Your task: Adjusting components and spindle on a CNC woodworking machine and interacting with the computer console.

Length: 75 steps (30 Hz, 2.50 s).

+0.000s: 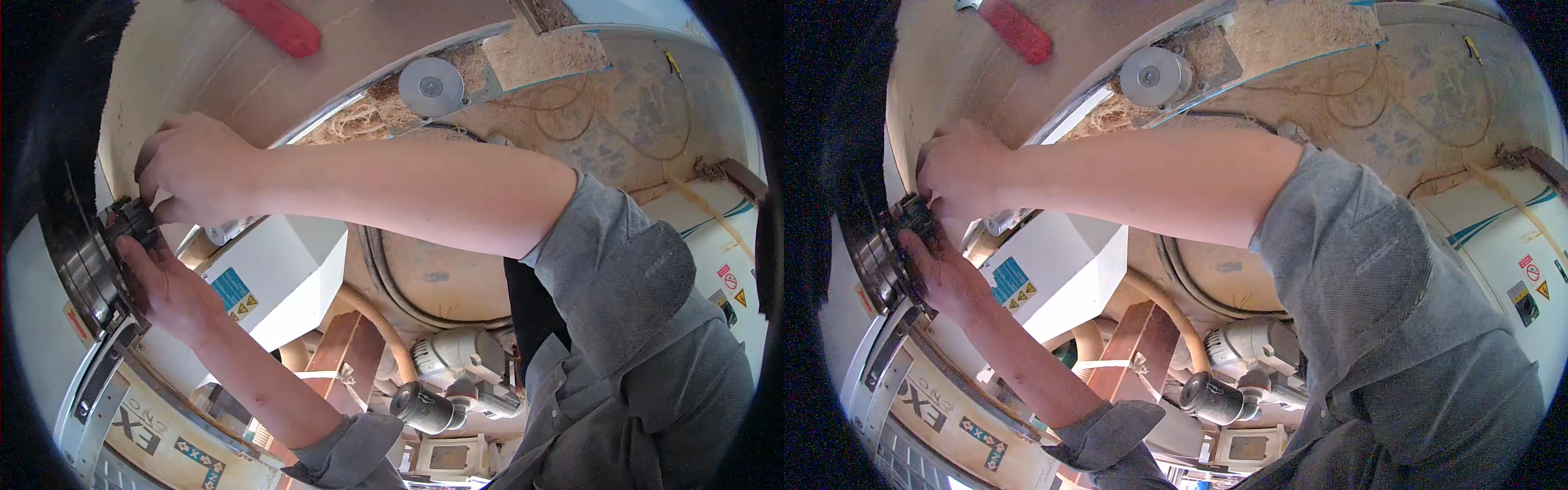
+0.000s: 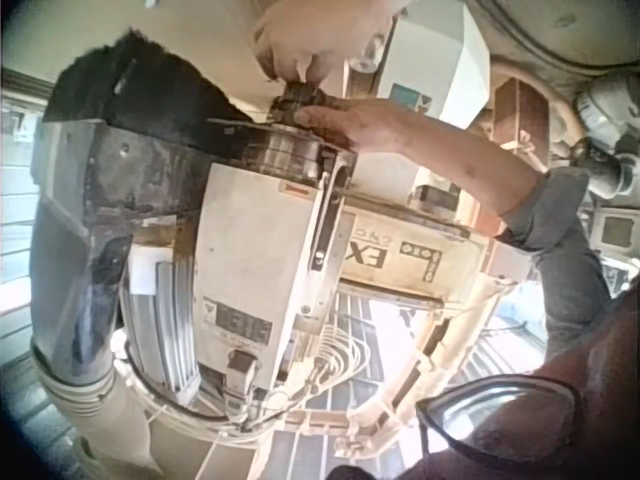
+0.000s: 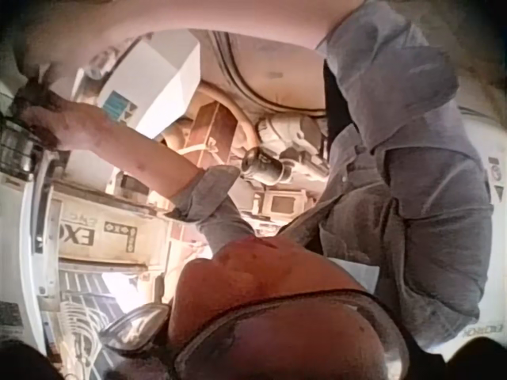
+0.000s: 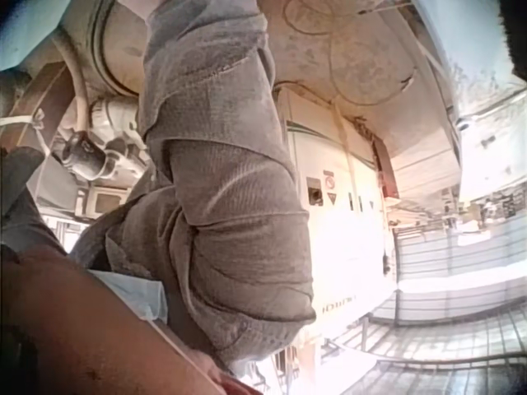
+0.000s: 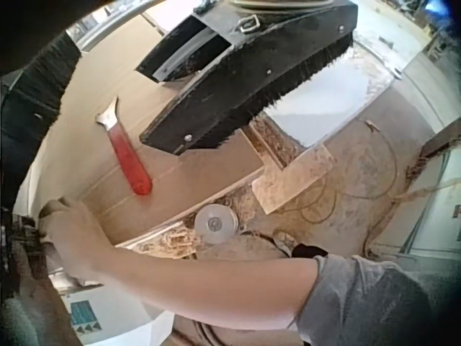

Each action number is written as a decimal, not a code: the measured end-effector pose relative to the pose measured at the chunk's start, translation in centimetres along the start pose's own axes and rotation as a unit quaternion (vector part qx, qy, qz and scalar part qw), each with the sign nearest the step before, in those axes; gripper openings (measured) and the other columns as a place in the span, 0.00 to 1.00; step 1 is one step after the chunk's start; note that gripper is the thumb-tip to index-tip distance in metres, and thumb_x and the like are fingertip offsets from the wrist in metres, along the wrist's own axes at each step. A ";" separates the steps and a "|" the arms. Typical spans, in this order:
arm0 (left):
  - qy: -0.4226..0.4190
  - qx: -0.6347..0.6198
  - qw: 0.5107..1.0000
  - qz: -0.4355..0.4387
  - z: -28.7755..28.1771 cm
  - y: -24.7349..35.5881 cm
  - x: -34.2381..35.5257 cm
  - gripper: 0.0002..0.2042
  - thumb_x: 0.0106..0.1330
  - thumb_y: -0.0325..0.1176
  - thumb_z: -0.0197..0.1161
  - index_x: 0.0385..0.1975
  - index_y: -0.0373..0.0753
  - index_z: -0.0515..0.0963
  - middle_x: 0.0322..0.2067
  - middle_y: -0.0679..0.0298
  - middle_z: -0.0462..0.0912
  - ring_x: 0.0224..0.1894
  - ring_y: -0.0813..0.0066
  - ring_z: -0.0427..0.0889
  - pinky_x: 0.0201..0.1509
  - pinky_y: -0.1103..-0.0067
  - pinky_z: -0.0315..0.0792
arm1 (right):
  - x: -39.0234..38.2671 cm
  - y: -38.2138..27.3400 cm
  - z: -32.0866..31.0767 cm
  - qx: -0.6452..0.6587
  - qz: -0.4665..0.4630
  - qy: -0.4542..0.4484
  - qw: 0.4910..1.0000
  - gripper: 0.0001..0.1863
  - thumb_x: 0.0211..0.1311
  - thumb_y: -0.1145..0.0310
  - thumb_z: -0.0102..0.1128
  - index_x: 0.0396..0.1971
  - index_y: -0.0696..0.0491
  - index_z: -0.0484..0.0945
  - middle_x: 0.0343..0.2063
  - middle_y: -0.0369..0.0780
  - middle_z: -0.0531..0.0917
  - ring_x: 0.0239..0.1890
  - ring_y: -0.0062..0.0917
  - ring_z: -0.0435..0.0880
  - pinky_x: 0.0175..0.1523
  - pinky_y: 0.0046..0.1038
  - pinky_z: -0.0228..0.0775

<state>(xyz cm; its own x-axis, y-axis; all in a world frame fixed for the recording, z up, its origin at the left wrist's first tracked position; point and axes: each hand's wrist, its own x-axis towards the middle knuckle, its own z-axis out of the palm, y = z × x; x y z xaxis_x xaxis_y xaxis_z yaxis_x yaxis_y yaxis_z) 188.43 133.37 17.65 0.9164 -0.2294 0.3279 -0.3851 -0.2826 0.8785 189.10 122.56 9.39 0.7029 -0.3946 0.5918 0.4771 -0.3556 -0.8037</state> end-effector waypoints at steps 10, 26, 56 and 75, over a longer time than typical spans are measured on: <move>0.045 0.037 0.995 -0.079 0.1 0.6 -0.2 0.25 0.74 0.39 0.55 0.65 0.32 0.60 0.60 0.52 0.68 0.61 0.64 0.71 0.66 0.70 0.68 | 0.3 1.0 1.3 0.084 0.001 -0.021 0.996 0.09 0.43 0.59 0.70 0.26 0.46 0.88 0.34 0.35 0.86 0.47 0.36 0.79 0.52 0.38 0.70; 0.023 0.040 0.997 -0.063 -0.2 0.2 0.0 0.24 0.72 0.34 0.58 0.64 0.32 0.61 0.60 0.51 0.68 0.59 0.61 0.72 0.62 0.68 0.75 | -0.4 0.7 0.1 -0.051 0.016 -0.092 0.994 0.07 0.46 0.64 0.66 0.25 0.50 0.86 0.30 0.36 0.85 0.43 0.35 0.79 0.46 0.37 0.73; -0.040 -0.081 0.995 -0.040 -1.6 -1.1 0.7 0.20 0.70 0.33 0.59 0.58 0.33 0.69 0.55 0.54 0.75 0.58 0.64 0.74 0.65 0.69 0.67 | -1.4 -1.3 -0.3 0.119 0.066 -0.012 0.991 0.25 0.45 0.55 0.73 0.45 0.46 0.79 0.34 0.35 0.86 0.41 0.37 0.82 0.49 0.39 0.68; -0.039 0.016 0.998 -0.052 -0.8 -0.3 0.1 0.29 0.74 0.47 0.52 0.66 0.30 0.61 0.64 0.51 0.65 0.66 0.64 0.66 0.70 0.67 0.63 | -0.6 -1.4 -1.5 -0.042 0.021 -0.067 0.997 0.22 0.43 0.60 0.72 0.40 0.51 0.80 0.33 0.40 0.86 0.45 0.36 0.83 0.49 0.35 0.68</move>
<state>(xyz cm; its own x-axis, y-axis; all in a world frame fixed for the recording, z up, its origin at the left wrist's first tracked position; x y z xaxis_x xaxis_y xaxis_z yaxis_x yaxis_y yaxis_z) 188.73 134.14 17.66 0.9410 -0.2686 0.2061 -0.2925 -0.3387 0.8943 187.23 122.02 10.20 0.7879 -0.2970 0.5395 0.4035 -0.4129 -0.8165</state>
